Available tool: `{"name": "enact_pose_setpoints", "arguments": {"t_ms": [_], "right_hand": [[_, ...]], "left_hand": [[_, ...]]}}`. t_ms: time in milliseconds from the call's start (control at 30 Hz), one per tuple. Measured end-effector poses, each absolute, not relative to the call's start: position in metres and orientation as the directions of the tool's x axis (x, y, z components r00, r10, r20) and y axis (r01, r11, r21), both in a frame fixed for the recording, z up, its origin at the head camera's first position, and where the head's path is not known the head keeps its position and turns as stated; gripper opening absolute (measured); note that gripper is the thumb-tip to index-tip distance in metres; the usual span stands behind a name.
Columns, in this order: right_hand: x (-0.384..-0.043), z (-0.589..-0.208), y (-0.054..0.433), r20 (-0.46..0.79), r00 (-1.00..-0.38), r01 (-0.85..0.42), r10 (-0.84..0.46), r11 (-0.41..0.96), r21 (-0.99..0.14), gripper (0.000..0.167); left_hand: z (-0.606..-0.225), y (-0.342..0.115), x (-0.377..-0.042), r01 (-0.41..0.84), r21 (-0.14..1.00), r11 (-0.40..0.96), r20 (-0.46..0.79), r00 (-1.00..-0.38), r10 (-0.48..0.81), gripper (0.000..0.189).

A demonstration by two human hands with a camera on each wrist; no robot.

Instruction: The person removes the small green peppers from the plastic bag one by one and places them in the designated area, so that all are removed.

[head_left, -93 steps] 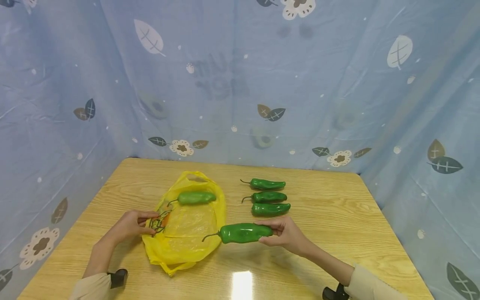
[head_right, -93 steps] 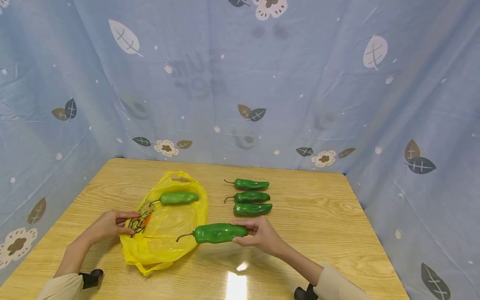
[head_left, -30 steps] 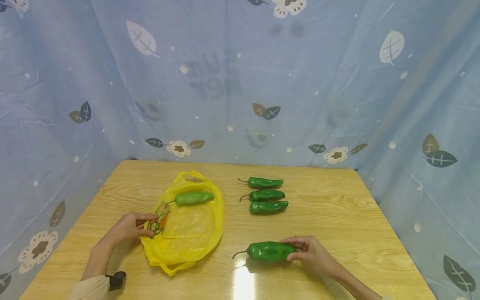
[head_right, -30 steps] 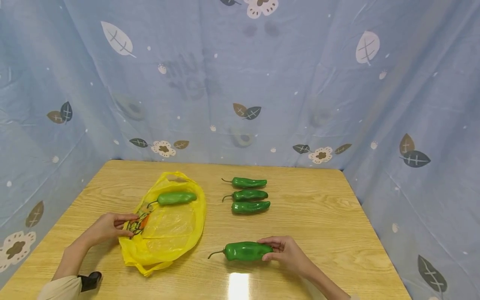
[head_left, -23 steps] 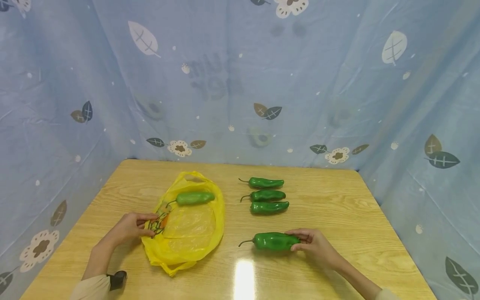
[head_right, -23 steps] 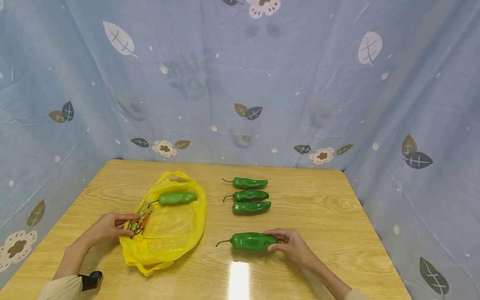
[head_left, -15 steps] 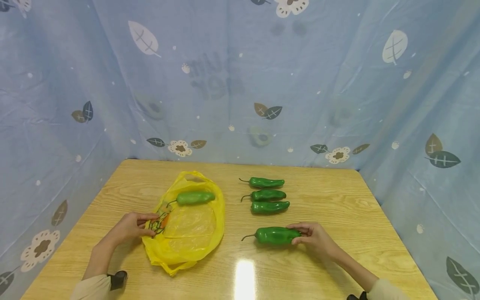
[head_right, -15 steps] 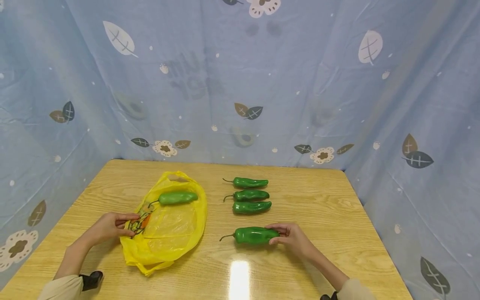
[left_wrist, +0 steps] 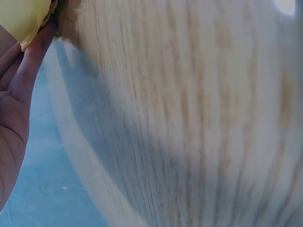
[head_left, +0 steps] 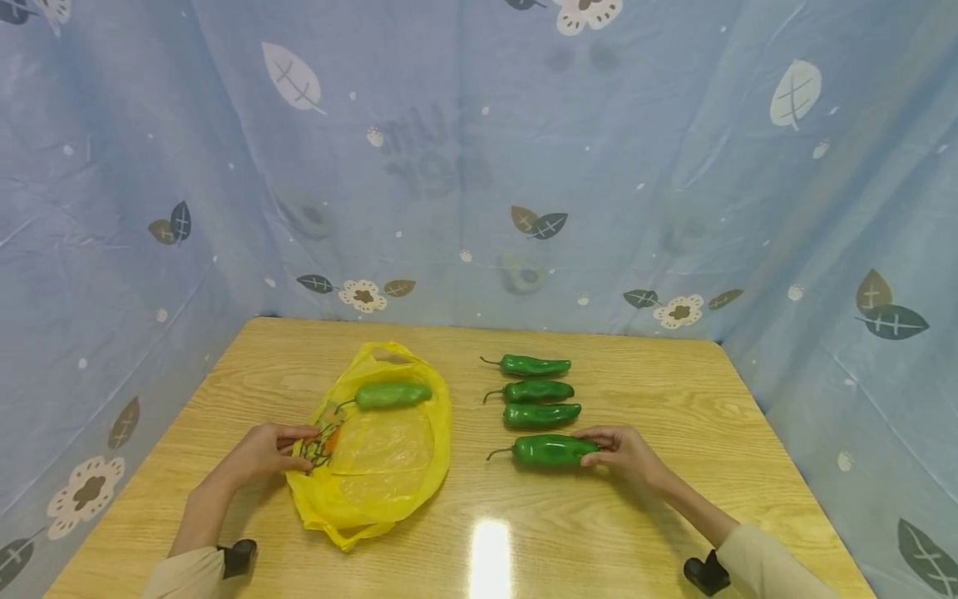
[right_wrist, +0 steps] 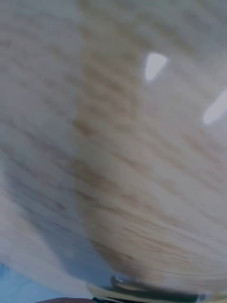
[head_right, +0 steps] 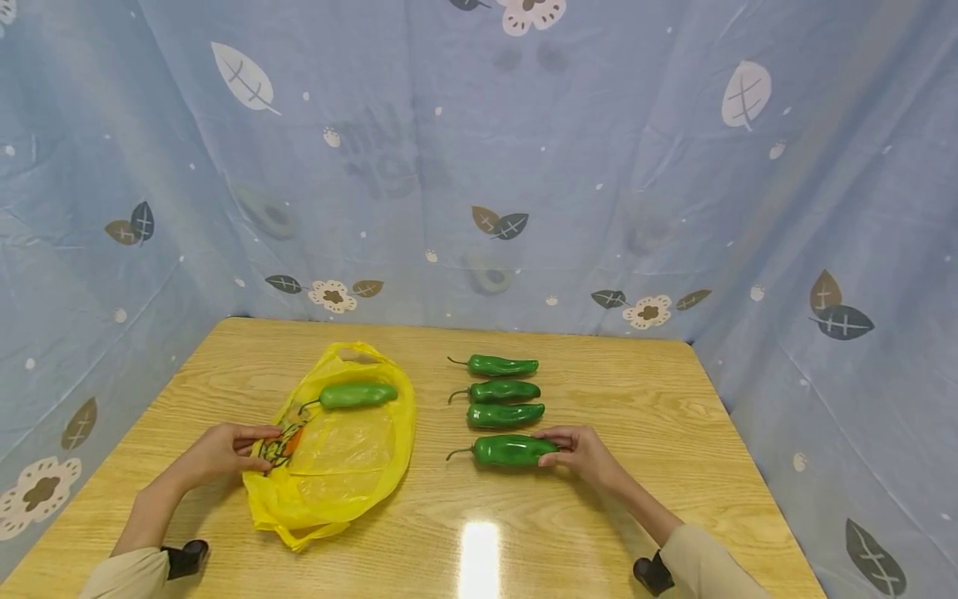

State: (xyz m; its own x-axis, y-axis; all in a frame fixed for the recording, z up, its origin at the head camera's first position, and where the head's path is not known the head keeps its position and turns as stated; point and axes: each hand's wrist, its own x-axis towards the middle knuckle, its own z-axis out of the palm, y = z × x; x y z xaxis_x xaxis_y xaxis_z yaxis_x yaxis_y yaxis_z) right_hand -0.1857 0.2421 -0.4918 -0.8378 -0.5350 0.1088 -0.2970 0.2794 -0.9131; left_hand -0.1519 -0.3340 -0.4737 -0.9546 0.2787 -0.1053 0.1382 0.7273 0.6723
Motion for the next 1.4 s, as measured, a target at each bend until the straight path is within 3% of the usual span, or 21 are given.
{"name": "enact_pose_setpoints", "arguments": {"t_ms": [433,1000,1400], "right_hand": [[-0.207,-0.501,0.242,0.040,-0.797,-0.235,-0.602,0.249,-0.940,0.041],[-0.216,-0.497,0.242,-0.071,-0.749,-0.151,-0.659,0.274,-0.950,0.049],[-0.219,-0.490,0.253,-0.027,-0.756,-0.196,-0.654,0.265,-0.944,0.047]], "left_hand": [[-0.470,-0.332,-0.151,0.107,0.710,0.696,-0.135,-0.949,0.284,0.059],[-0.475,-0.336,-0.153,0.161,0.704,0.692,-0.090,-0.946,0.311,0.056],[-0.474,-0.336,-0.153,0.144,0.700,0.699,-0.101,-0.950,0.296,0.058]]}}
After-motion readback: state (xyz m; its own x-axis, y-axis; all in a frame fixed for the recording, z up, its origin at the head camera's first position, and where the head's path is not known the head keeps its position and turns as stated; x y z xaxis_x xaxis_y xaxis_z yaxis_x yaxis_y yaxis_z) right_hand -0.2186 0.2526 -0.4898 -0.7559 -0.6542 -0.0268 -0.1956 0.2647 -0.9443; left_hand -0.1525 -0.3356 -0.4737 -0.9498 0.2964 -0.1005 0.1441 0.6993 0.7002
